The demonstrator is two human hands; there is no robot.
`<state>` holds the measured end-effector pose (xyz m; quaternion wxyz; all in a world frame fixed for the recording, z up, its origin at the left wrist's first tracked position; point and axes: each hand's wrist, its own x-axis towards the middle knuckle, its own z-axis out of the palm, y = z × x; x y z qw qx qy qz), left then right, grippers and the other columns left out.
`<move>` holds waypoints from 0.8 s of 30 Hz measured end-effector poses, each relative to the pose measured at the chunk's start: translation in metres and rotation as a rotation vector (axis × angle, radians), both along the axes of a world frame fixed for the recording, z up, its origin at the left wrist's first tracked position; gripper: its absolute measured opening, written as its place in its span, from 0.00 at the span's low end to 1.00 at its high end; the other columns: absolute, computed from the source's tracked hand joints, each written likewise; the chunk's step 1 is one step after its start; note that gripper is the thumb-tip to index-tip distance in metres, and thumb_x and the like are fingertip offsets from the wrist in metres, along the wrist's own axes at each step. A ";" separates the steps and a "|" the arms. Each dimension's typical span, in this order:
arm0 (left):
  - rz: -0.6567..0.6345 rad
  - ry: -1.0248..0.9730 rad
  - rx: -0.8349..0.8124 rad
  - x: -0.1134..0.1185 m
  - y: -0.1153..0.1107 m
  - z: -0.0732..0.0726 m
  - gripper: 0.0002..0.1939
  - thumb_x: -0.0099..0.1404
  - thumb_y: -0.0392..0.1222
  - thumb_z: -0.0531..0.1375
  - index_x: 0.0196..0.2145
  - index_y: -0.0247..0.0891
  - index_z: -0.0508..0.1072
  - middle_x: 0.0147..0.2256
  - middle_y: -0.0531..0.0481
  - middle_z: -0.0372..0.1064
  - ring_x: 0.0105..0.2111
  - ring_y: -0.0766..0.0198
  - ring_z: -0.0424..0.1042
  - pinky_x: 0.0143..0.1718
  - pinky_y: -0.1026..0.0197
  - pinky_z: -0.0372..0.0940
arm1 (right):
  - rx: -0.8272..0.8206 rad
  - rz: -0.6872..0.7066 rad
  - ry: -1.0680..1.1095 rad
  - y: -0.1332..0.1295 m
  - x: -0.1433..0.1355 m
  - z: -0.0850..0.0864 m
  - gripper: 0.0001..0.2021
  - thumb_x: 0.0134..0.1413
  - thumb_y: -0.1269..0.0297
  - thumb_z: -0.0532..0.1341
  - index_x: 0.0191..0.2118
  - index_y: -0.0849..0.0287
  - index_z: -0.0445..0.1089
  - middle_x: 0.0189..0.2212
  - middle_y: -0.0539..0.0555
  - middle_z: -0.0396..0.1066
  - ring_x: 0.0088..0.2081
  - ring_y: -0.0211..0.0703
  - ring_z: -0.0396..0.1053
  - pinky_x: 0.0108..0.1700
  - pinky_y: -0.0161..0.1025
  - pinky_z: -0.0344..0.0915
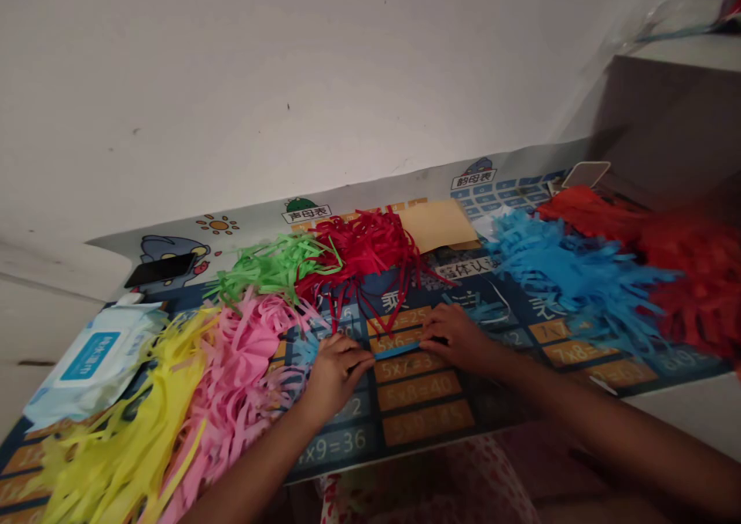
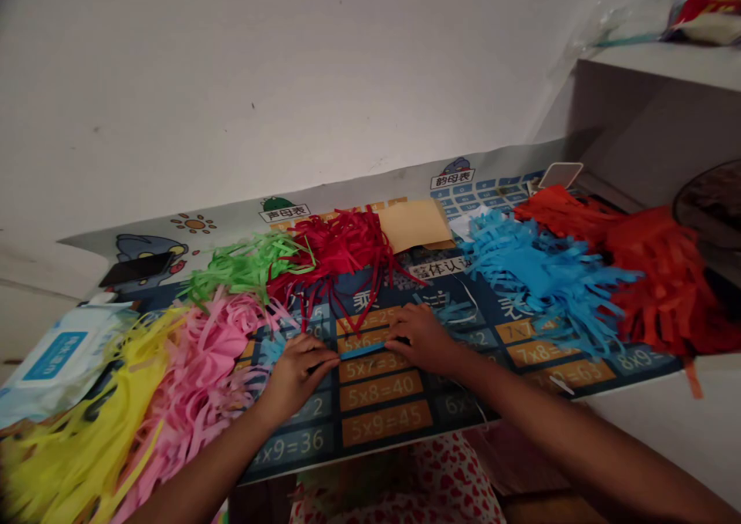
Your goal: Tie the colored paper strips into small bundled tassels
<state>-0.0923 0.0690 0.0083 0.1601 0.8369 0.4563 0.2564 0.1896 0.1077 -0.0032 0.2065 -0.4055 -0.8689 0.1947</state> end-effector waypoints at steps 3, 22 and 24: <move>0.042 0.050 0.000 0.004 0.001 0.002 0.10 0.68 0.42 0.57 0.34 0.40 0.77 0.31 0.48 0.74 0.34 0.61 0.69 0.38 0.56 0.60 | 0.009 -0.013 -0.016 0.000 -0.002 0.000 0.05 0.57 0.64 0.63 0.31 0.56 0.74 0.34 0.51 0.72 0.39 0.44 0.63 0.41 0.41 0.50; -0.099 0.361 0.344 0.039 0.008 -0.003 0.07 0.65 0.33 0.58 0.37 0.42 0.74 0.33 0.51 0.74 0.37 0.59 0.69 0.48 0.47 0.54 | 0.440 0.331 -0.394 0.003 -0.027 0.034 0.11 0.63 0.74 0.54 0.33 0.60 0.72 0.32 0.54 0.72 0.42 0.47 0.63 0.46 0.48 0.53; -0.093 0.339 0.412 0.039 0.012 0.004 0.09 0.66 0.31 0.56 0.38 0.42 0.74 0.32 0.52 0.74 0.34 0.60 0.70 0.47 0.49 0.56 | 0.462 0.305 -0.407 0.003 -0.031 0.043 0.11 0.63 0.74 0.53 0.33 0.60 0.72 0.33 0.54 0.72 0.41 0.46 0.63 0.46 0.48 0.53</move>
